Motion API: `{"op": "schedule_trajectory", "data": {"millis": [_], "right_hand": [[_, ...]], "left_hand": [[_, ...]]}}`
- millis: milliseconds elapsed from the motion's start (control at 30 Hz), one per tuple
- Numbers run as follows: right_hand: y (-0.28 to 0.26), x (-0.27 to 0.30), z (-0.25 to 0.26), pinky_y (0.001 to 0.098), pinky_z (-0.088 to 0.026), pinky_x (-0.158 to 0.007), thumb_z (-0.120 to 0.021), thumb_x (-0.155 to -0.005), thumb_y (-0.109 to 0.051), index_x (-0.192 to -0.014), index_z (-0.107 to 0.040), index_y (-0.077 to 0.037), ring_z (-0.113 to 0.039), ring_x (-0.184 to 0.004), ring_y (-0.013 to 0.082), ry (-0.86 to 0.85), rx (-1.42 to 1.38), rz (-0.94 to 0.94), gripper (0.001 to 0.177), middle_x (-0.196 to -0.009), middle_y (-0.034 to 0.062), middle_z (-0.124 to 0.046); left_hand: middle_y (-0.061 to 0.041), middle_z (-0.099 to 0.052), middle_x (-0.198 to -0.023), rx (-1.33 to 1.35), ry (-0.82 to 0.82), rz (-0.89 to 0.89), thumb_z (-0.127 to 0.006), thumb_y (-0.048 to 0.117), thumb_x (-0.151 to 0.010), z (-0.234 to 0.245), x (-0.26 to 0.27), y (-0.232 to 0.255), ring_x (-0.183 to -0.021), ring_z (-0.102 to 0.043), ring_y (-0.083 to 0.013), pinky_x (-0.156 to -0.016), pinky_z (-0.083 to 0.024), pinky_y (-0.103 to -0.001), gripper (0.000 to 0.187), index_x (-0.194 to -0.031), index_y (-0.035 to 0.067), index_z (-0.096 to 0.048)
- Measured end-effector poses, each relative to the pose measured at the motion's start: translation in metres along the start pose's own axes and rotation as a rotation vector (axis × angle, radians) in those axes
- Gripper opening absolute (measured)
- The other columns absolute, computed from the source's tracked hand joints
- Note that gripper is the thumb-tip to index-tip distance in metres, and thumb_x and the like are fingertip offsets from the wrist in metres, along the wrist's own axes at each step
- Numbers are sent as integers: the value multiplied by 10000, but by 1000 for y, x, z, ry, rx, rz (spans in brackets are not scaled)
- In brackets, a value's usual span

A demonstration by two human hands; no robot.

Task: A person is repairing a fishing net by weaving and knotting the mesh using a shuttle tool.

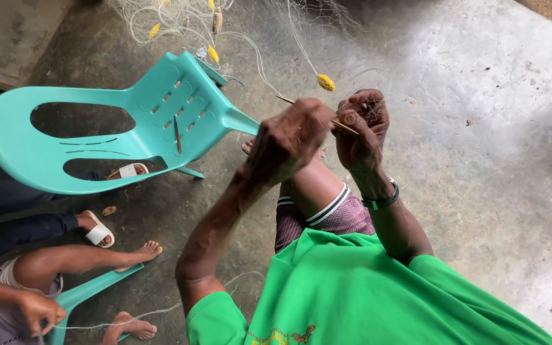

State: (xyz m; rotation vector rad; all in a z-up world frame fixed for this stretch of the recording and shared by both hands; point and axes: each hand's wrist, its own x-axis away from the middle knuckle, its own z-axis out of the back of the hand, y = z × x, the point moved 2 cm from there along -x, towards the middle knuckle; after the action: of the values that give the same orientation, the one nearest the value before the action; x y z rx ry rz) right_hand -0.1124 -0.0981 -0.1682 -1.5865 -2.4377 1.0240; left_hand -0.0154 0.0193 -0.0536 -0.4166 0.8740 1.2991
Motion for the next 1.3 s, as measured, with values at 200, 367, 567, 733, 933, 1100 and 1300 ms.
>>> {"op": "schedule_trajectory", "data": {"millis": [200,367,567,733,933,1100,1300], "right_hand": [[7,-3,12,299,-524,-579,-758,-907,-30,-1095,-525,75,-623,-614,218,-5,234,60,317,-727,243,-617],[-9,-4,-1,276,-505,-561,-816,-881,-60,-1080,-534,43,-628,-587,231,-4,254,85,360,-701,245,-606],[-6,-6,10,293,-499,-532,-829,-849,-44,-1082,-513,42,-618,-590,257,-41,160,118,403,-753,246,-594],[-8,-7,7,299,-476,-540,-799,-879,-54,-1087,-497,61,-591,-607,261,-81,111,103,385,-745,240,-567],[-12,-3,4,319,-488,-550,-786,-882,-48,-1066,-500,69,-580,-582,239,-81,35,64,360,-711,198,-560],[-12,-4,5,309,-472,-547,-788,-872,-52,-1063,-504,59,-608,-592,261,-66,25,36,359,-700,191,-555],[-11,-1,-2,286,-486,-556,-762,-903,-54,-1069,-486,59,-544,-609,190,-80,-27,9,341,-710,157,-527]], "left_hand": [[-135,-586,-983,-352,126,-134,-561,90,-1045,-12,0,27,-766,-637,-209,-739,-598,-274,127,-1061,53,-682],[-137,-683,-981,-244,420,-267,-578,130,-993,-9,-4,69,-649,-603,-189,-611,-522,-309,60,-972,114,-632],[-178,-648,-886,-332,349,-144,-546,196,-1018,20,5,41,-598,-565,-251,-587,-509,-351,185,-934,80,-663],[-57,-683,-932,-380,217,73,-613,205,-1032,9,9,25,-669,-662,-175,-574,-535,-302,172,-958,110,-737],[-33,-649,-909,-355,166,114,-627,172,-1027,4,11,25,-626,-608,-183,-574,-542,-289,137,-999,120,-750],[-30,-624,-893,-338,122,120,-636,123,-994,1,15,20,-628,-600,-170,-571,-547,-294,96,-1022,115,-728],[-45,-646,-918,-281,194,79,-602,209,-1040,-6,20,14,-679,-656,-182,-618,-564,-266,158,-1030,113,-728]]}}
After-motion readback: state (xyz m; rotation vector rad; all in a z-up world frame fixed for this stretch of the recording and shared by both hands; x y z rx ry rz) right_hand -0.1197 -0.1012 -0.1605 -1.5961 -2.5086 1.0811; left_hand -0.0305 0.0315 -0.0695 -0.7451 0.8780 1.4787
